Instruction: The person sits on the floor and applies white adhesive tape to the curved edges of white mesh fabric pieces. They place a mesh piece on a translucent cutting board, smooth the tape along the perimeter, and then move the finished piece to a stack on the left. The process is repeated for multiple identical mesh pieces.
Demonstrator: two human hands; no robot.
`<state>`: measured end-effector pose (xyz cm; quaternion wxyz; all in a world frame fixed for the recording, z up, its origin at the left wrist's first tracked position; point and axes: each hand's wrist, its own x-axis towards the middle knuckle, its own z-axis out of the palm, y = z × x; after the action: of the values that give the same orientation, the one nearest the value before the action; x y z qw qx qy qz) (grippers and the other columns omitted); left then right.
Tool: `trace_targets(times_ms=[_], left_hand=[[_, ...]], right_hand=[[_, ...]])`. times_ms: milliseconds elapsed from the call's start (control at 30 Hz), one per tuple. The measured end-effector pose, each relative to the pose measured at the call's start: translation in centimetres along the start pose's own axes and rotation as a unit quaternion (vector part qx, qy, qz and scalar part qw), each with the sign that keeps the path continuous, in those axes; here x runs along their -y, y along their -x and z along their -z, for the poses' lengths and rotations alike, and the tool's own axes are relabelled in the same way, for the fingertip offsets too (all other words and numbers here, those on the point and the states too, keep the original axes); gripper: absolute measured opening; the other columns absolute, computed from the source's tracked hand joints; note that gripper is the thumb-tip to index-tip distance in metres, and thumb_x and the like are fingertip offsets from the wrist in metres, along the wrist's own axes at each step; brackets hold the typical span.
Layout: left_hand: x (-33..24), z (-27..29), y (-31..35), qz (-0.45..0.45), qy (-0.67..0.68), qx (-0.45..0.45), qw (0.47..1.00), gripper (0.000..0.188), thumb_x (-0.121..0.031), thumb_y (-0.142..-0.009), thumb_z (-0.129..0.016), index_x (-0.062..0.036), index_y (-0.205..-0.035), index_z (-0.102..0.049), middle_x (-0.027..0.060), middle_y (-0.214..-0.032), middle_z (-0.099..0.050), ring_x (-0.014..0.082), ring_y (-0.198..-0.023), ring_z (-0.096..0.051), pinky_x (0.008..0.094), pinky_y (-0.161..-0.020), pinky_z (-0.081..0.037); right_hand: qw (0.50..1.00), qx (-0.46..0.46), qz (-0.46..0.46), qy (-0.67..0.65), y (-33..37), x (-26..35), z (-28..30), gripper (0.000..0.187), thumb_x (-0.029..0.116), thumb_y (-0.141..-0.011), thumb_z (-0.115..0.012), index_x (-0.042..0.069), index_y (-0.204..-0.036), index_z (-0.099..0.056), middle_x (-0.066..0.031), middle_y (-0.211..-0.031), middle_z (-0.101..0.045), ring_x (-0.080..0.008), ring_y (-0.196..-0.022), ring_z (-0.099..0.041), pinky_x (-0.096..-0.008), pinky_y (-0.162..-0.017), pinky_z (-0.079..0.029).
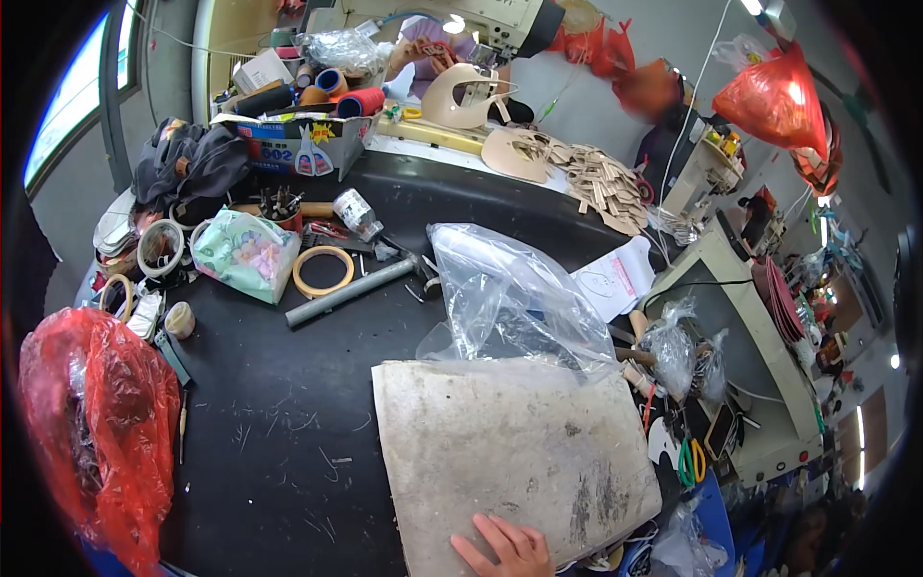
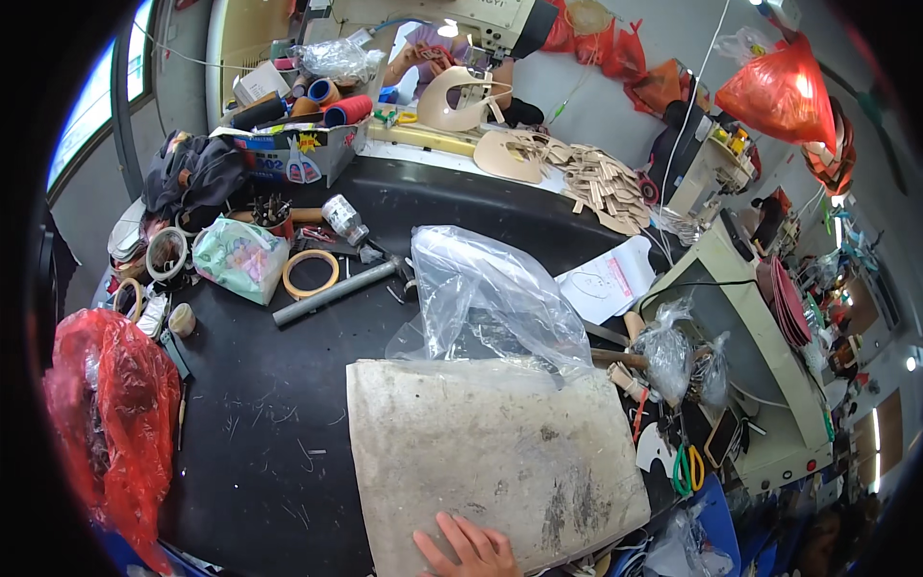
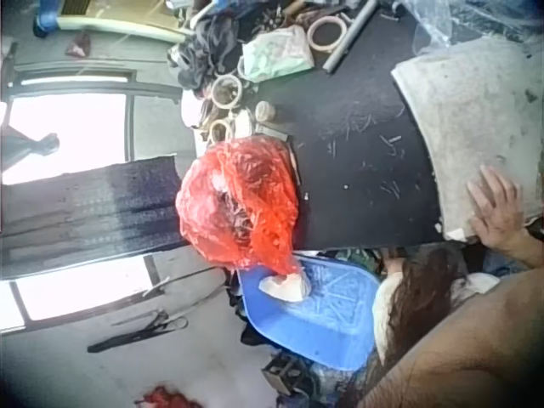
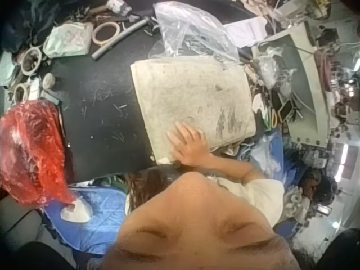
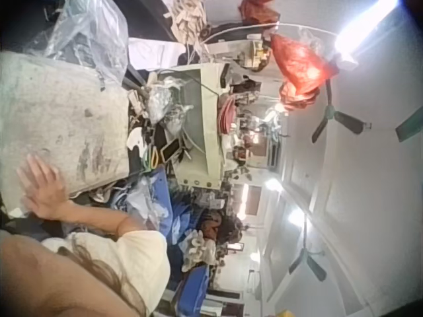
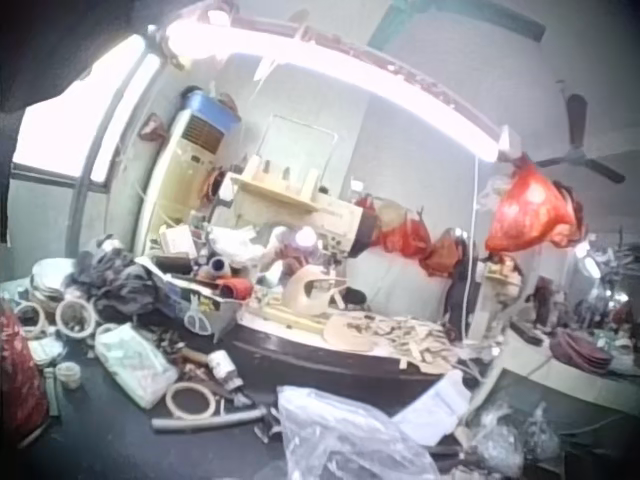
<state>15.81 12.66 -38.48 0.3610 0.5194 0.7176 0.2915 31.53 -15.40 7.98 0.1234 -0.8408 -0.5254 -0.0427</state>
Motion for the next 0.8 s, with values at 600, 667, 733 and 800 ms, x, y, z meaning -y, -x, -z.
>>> trace_targets(times_ms=[600, 667, 733, 800], left_hand=[[-11.0, 23.1, 24.4, -0.039, 0.000, 0.053, 0.998, 0.071, 0.000, -0.073, -0.060, -0.0001, -0.142, -0.041, 0.0284, -0.127, -0.058, 0.0413, -0.122, -0.053, 0.0432, -0.102, -0.042], [-8.9, 24.8, 26.1, -0.088, -0.064, 0.063, 0.992, 0.065, -0.001, -0.074, -0.060, -0.0044, -0.138, -0.047, 0.0315, -0.111, -0.062, 0.0490, -0.107, -0.058, 0.0477, -0.091, -0.049], [-8.1, 27.0, 27.3, -0.114, -0.032, 0.093, 0.989, 0.063, -0.001, -0.072, -0.059, -0.0047, -0.135, -0.051, 0.0308, -0.106, -0.064, 0.0467, -0.101, -0.062, 0.0480, -0.088, -0.049], [-11.0, 30.5, 28.5, -0.057, -0.064, 0.169, 0.982, 0.066, -0.001, -0.071, -0.059, -0.0058, -0.137, -0.050, 0.0305, -0.107, -0.064, 0.0424, -0.103, -0.064, 0.0462, -0.091, -0.049]], right_hand=[[0.996, -0.082, 0.040, 0.018, 0.1, -0.1, -0.6, 0.055, 0.039, -0.089, -0.061, 0.014, -0.136, -0.053, -0.0189, -0.140, -0.048, -0.0347, -0.125, -0.047, -0.0485, -0.098, -0.038], [0.994, -0.100, 0.047, 0.019, 0.3, 0.0, -1.0, 0.053, 0.038, -0.089, -0.061, 0.013, -0.135, -0.053, -0.0182, -0.140, -0.048, -0.0345, -0.125, -0.048, -0.0484, -0.099, -0.038], [0.992, -0.116, 0.052, 0.011, 0.5, -0.3, -1.3, 0.052, 0.038, -0.090, -0.061, 0.012, -0.134, -0.054, -0.0175, -0.139, -0.049, -0.0340, -0.124, -0.048, -0.0481, -0.099, -0.038], [0.989, -0.139, 0.053, 0.020, 0.5, -0.9, -1.4, 0.051, 0.039, -0.090, -0.060, 0.012, -0.133, -0.055, -0.0175, -0.138, -0.050, -0.0337, -0.124, -0.048, -0.0479, -0.099, -0.038]])
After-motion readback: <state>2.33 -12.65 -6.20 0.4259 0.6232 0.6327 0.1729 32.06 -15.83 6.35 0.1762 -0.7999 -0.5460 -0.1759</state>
